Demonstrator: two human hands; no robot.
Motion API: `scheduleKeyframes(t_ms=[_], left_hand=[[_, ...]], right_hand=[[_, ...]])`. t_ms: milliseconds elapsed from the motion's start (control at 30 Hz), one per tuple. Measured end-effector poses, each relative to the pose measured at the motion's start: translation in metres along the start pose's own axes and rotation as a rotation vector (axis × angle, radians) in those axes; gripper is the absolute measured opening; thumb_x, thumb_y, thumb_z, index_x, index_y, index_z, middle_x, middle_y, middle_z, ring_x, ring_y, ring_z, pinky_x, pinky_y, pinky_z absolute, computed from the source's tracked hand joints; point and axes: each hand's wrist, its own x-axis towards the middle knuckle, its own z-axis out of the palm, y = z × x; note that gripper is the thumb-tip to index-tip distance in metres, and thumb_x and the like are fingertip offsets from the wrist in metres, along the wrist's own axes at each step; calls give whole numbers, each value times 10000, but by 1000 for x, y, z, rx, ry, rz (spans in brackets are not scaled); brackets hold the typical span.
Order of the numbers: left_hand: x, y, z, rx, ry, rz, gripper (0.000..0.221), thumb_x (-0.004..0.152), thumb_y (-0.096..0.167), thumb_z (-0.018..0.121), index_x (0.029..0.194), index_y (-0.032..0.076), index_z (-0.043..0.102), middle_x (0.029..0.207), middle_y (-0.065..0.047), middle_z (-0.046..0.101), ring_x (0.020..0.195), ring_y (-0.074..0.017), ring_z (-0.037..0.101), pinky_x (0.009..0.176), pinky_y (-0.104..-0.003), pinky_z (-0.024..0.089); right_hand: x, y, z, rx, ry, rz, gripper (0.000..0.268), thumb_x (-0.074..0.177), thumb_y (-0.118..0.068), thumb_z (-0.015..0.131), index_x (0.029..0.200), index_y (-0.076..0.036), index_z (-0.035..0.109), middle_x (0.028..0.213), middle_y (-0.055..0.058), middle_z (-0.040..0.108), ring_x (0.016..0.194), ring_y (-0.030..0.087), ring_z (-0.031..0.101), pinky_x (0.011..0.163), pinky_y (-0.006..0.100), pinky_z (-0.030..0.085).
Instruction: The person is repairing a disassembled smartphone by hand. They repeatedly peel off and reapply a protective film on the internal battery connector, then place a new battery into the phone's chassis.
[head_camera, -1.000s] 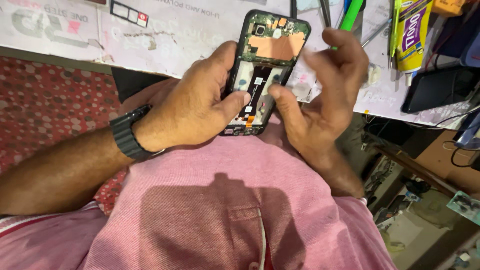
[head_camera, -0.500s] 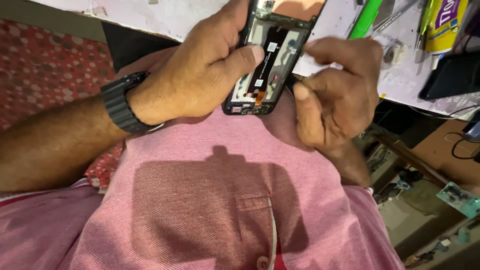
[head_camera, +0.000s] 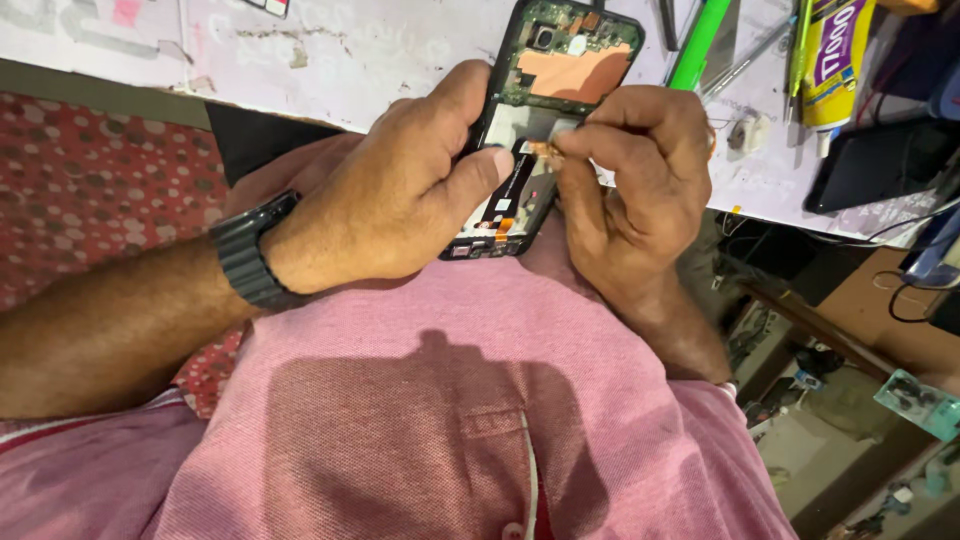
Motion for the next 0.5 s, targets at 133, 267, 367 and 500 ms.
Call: scheduleKeyframes(t_ms=[133, 267, 367, 500], left_hand=[[2, -5, -1, -86, 31, 91, 201, 1084, 63, 572, 1215, -19, 443, 952, -192, 588, 850, -317, 638, 792, -403, 519], [-2, -6, 3, -109, 90, 259, 252, 1062, 0, 538, 1287, -36, 430, 1107, -216, 591, 1051, -339, 625, 925, -424, 517], [-1, -6, 3, -98, 49, 55, 280, 1029, 64, 573, 1263, -32, 454, 1014, -185, 595, 928, -303, 629, 822, -414, 501], [-3, -15, 7, 116, 114, 265, 233, 1085, 59, 622, 1196, -60, 455, 959, -191, 561, 872, -345, 595, 749, -434, 461]], right_hand=[[-2, 9, 0, 80, -15, -148, 167, 902, -20, 795, 1019, -10, 676, 961, 131, 683, 823, 198, 566, 701, 339, 419], [1, 6, -4, 72, -105, -149, 231, 879, -54, 790, 1020, 59, 647, 842, 112, 704, 719, 193, 561, 690, 375, 407], [8, 5, -5, 45, -163, -131, 240, 854, -78, 837, 1002, 55, 702, 843, 101, 694, 738, 202, 567, 689, 370, 397], [0, 0, -13, 126, -237, -22, 161, 931, -81, 829, 1047, -11, 741, 1013, 86, 674, 881, 192, 589, 757, 334, 438]])
